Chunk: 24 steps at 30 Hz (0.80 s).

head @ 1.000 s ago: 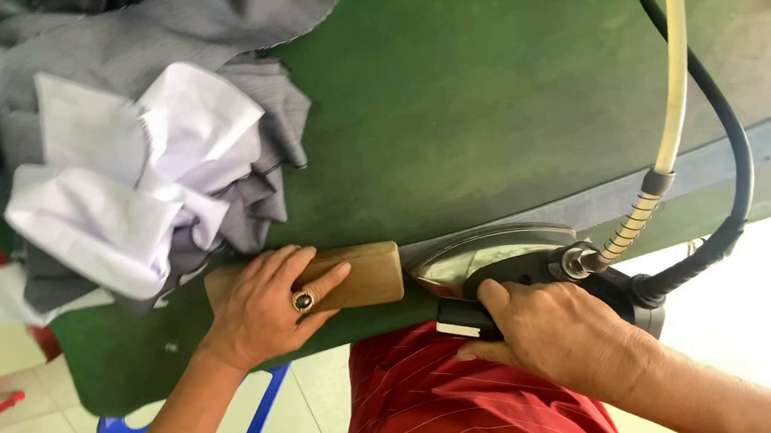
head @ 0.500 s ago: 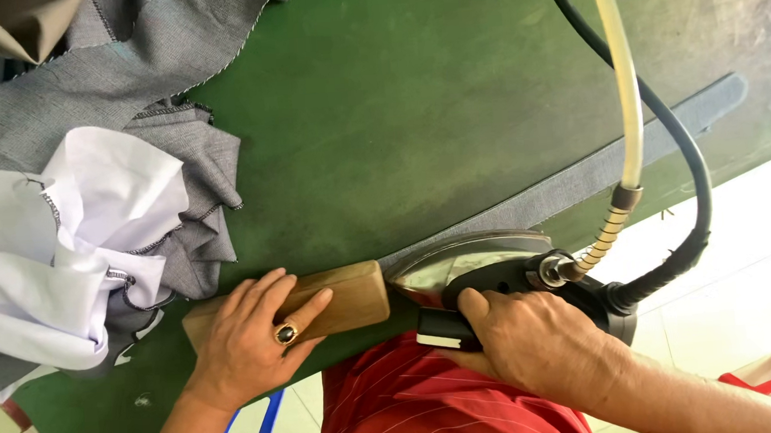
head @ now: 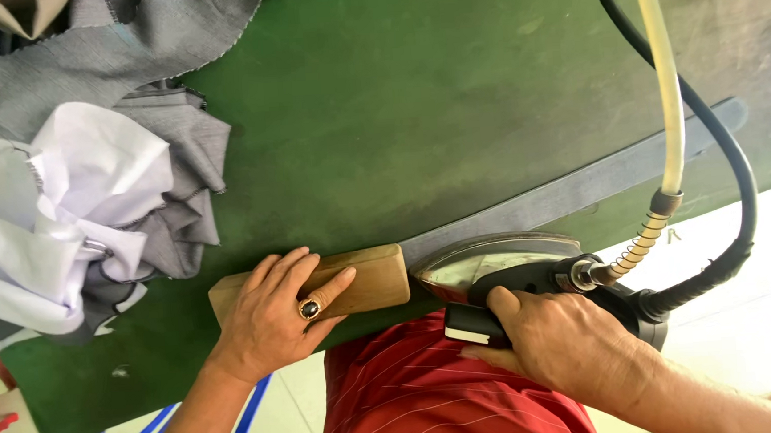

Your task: The person irons a long strip of grey fabric on a green work table using a steam iron and a wooden pressing block. They repeatedly fold the fabric edges, press them with the iron, and use the wooden block to assist in shaping the fold.

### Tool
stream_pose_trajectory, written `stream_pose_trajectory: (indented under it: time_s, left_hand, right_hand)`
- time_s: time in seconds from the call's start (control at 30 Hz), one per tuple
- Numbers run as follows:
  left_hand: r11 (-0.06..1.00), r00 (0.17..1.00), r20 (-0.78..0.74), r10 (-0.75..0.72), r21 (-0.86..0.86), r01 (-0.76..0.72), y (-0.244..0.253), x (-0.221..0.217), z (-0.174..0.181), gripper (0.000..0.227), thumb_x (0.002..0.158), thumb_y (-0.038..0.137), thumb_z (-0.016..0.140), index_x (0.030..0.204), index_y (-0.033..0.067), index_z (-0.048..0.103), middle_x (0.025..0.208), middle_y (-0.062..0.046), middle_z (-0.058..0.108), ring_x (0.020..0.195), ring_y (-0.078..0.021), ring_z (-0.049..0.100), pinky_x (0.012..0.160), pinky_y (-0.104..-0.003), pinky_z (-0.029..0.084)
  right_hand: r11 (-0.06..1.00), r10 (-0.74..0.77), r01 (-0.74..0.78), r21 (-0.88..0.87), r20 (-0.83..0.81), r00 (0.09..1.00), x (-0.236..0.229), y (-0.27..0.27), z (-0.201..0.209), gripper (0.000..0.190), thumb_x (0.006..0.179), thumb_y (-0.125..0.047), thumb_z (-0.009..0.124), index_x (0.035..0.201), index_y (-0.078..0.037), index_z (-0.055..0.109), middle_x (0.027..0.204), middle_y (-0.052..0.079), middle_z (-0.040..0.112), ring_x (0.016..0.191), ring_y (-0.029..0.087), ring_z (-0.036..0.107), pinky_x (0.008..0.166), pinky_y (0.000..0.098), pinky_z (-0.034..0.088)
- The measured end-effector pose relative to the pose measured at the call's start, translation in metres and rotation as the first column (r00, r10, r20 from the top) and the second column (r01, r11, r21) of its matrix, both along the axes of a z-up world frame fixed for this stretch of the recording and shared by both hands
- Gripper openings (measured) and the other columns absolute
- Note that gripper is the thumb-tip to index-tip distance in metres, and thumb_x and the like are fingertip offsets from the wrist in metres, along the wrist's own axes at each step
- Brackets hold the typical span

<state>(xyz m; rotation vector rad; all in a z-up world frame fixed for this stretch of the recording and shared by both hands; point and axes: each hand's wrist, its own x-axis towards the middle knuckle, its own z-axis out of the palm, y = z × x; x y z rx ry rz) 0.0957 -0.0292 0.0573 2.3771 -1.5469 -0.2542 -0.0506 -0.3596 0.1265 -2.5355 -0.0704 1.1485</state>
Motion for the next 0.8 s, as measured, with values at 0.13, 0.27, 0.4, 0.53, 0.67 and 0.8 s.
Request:
stream_pose_trajectory:
  time_s: [0.13,0.27,0.4,0.53,0.67,0.8]
  left_hand:
    - [1.0,1.0,0.002,-0.012,0.012,0.012,-0.027,-0.005,0.002,0.066,0.086,0.045,0.079,0.146,0.0295,0.056,0.125,-0.015,0.059,0.118,-0.0352,0.062,0.1,-0.05,0.05]
    - [1.0,1.0,0.01,-0.013,-0.013,0.013,-0.053,-0.009,0.001,0.066,0.084,0.044,0.082,0.144,0.0287,0.058,0.124,-0.014,0.058,0.115,-0.0343,0.063,0.1,-0.05,0.05]
    - [1.0,0.999,-0.032,-0.021,0.005,0.021,-0.07,-0.016,-0.001,0.068,0.086,0.044,0.08,0.148,0.0284,0.055,0.124,-0.014,0.057,0.119,-0.0352,0.061,0.103,-0.051,0.049]
    - [0.998,1.0,0.004,-0.018,0.061,0.017,-0.068,-0.017,-0.001,0.072,0.086,0.048,0.079,0.151,0.0311,0.051,0.125,-0.014,0.06,0.122,-0.0343,0.061,0.103,-0.049,0.046]
    - [0.994,0.999,0.026,-0.025,0.107,0.022,-0.034,-0.013,-0.006,0.086,0.085,0.062,0.074,0.156,0.0319,0.037,0.132,-0.02,0.062,0.127,-0.0367,0.061,0.109,-0.056,0.047]
    - [0.998,0.998,0.044,0.041,0.042,-0.043,-0.016,-0.006,0.009,0.063,0.087,0.053,0.075,0.141,0.0262,0.058,0.124,-0.016,0.064,0.119,-0.0353,0.064,0.106,-0.054,0.047]
  right_hand:
    - [0.999,-0.03,0.03,-0.015,-0.007,1.0,-0.011,-0.03,0.0,0.067,0.092,-0.082,0.06,0.101,-0.016,0.052,0.078,0.006,0.073,0.07,0.037,0.072,0.061,0.0506,0.057]
    - [0.999,-0.044,0.043,0.019,0.026,0.999,-0.01,-0.071,0.012,0.066,0.088,-0.083,0.066,0.104,-0.019,0.054,0.072,0.0,0.074,0.061,0.029,0.075,0.059,0.0495,0.062]
    - [0.995,-0.051,0.058,-0.084,0.082,0.995,0.01,-0.093,0.017,0.061,0.086,-0.081,0.063,0.098,-0.021,0.058,0.069,0.003,0.074,0.064,0.034,0.075,0.059,0.0524,0.061]
    - [0.996,0.004,-0.01,-0.084,-0.067,0.998,0.042,-0.099,0.018,0.056,0.092,-0.078,0.056,0.104,-0.023,0.056,0.074,0.006,0.074,0.068,0.036,0.073,0.063,0.0527,0.057]
    - [0.995,0.092,-0.095,-0.011,-0.159,0.983,0.058,-0.085,0.016,0.055,0.095,-0.073,0.057,0.114,-0.022,0.054,0.076,0.007,0.075,0.068,0.034,0.075,0.062,0.0525,0.06]
    - [0.981,0.19,-0.18,0.07,-0.179,0.965,0.066,-0.057,0.022,0.065,0.099,-0.08,0.048,0.111,-0.016,0.052,0.072,0.007,0.071,0.064,0.034,0.072,0.057,0.0516,0.06]
